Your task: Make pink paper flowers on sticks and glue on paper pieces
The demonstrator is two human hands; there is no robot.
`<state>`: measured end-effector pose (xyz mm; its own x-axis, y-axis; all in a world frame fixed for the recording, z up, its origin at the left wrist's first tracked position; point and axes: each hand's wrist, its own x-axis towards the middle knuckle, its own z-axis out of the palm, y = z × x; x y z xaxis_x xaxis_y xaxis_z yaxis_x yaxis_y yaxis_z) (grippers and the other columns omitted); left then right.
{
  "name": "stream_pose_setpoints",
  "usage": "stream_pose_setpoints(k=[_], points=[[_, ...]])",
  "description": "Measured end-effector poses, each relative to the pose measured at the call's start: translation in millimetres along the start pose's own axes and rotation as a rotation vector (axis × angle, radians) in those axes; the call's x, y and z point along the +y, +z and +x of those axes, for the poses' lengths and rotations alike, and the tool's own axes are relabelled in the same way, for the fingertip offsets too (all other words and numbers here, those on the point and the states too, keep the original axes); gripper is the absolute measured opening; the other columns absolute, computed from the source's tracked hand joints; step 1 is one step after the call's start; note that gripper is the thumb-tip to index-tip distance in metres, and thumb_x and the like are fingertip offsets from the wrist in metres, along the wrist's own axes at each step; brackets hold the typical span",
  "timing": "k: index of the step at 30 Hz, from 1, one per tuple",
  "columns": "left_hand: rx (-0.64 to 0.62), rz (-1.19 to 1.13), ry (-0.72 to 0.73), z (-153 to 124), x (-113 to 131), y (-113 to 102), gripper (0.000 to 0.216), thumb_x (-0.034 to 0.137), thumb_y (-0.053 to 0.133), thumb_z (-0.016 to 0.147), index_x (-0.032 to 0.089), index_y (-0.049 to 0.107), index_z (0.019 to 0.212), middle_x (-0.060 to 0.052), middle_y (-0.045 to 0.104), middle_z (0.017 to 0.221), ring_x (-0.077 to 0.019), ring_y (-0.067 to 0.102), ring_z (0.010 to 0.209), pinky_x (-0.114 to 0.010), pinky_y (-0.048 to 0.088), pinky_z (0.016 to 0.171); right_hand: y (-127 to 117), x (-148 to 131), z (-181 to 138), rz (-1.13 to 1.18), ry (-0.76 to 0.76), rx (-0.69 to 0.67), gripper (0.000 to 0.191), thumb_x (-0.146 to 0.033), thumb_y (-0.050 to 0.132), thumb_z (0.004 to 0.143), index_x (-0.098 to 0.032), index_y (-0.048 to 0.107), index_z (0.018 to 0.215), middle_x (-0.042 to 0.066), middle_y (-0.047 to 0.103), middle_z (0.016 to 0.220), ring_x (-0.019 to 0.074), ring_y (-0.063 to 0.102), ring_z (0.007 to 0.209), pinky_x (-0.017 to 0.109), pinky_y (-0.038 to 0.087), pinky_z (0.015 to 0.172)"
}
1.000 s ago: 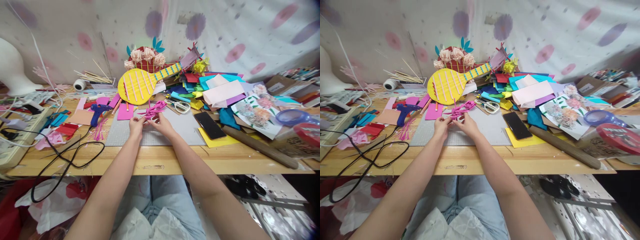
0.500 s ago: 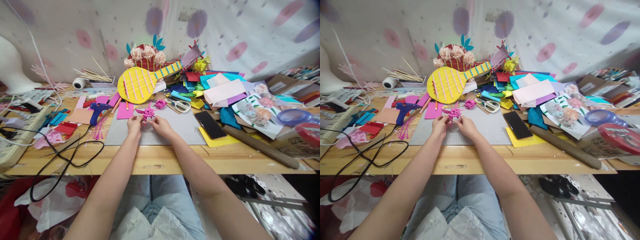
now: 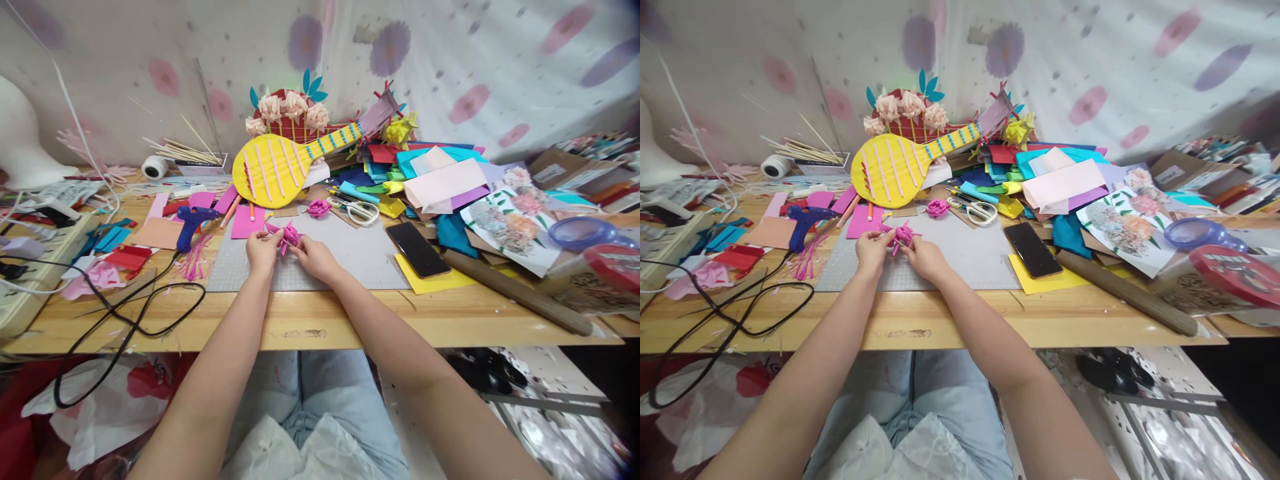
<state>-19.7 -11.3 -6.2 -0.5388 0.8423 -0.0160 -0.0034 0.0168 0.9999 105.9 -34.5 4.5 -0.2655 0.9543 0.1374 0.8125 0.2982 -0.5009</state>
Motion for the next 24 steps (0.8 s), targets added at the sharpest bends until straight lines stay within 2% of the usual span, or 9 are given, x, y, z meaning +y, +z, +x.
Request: stream_pose_setpoints(k=[2,5,8,13,16,20,24], points=[[0.006,0.160,0.073,-0.3,-1.1,-2.3,0.038,0.034,0.072,0.057,0.017,0.044,0.078,0.004,0.051,0.064,-0.0109,0.054,0.059,-0.025,0.043,0.059,-0.5,-1.9,-0.1,-0.035,0.029,-0.013,0.028,-0.041,0.039,0.089,-0.018,0.055,0.089,0.005,0.066,0.080,0.0161,0.059,0.073,0.023,0.034,0.062],[0.084,0.420,0.259,-3.0,0.3,-4.8,0.040,0.042,0.070,0.059,0.019,0.044,0.079,0.000,0.051,0.075,-0.0161,0.055,0.075,-0.032,0.043,0.072,-2.7,-3.7,0.0,-0.076,0.069,-0.038,0.035,-0.044,0.034,0.090,-0.018,0.056,0.092,0.007,0.067,0.085,0.0173,0.060,0.078,0.024,0.035,0.065],[0.130,0.505,0.380,-4.2,1.3,-4.8,0.040,0.042,0.069,0.061,0.019,0.042,0.079,-0.003,0.050,0.084,-0.0186,0.052,0.087,-0.033,0.040,0.081,-4.7,-4.5,-0.2,-0.114,0.080,-0.058,0.038,-0.044,0.031,0.091,-0.017,0.057,0.095,0.008,0.067,0.090,0.0184,0.061,0.083,0.024,0.036,0.067],[0.033,0.429,0.290,-5.8,1.8,-2.7,0.037,0.048,0.063,0.065,0.021,0.041,0.077,0.001,0.049,0.072,-0.0145,0.052,0.069,-0.030,0.041,0.071,-5.1,-6.8,-0.5,-0.164,0.078,-0.083,0.042,-0.044,0.026,0.092,-0.017,0.058,0.096,0.010,0.067,0.094,0.0195,0.061,0.087,0.025,0.036,0.069],[-0.008,0.391,0.329,-10.6,4.7,-3.8,0.036,0.049,0.061,0.066,0.021,0.042,0.078,0.001,0.053,0.072,-0.0136,0.053,0.067,-0.028,0.042,0.068,-4.9,-6.4,0.2,-0.167,0.094,-0.076,0.043,-0.044,0.025,0.092,-0.017,0.058,0.097,0.011,0.067,0.095,0.0203,0.061,0.087,0.025,0.036,0.068],[-0.090,0.381,0.404,-14.2,7.4,-7.0,0.030,0.039,0.065,0.065,0.021,0.046,0.081,0.000,0.058,0.080,-0.0136,0.056,0.071,-0.027,0.043,0.068,-6.0,-2.1,1.8,-0.151,0.117,-0.060,0.044,-0.043,0.024,0.092,-0.016,0.058,0.097,0.011,0.067,0.094,0.0200,0.061,0.085,0.025,0.036,0.067],[-0.181,0.411,0.405,-11.1,5.7,-8.4,0.015,0.025,0.060,0.067,0.020,0.050,0.077,0.000,0.060,0.076,-0.0136,0.057,0.071,-0.027,0.043,0.067,-7.9,1.7,2.8,-0.139,0.114,-0.070,0.044,-0.041,0.023,0.093,-0.017,0.059,0.094,0.010,0.068,0.092,0.0193,0.061,0.084,0.025,0.035,0.067]])
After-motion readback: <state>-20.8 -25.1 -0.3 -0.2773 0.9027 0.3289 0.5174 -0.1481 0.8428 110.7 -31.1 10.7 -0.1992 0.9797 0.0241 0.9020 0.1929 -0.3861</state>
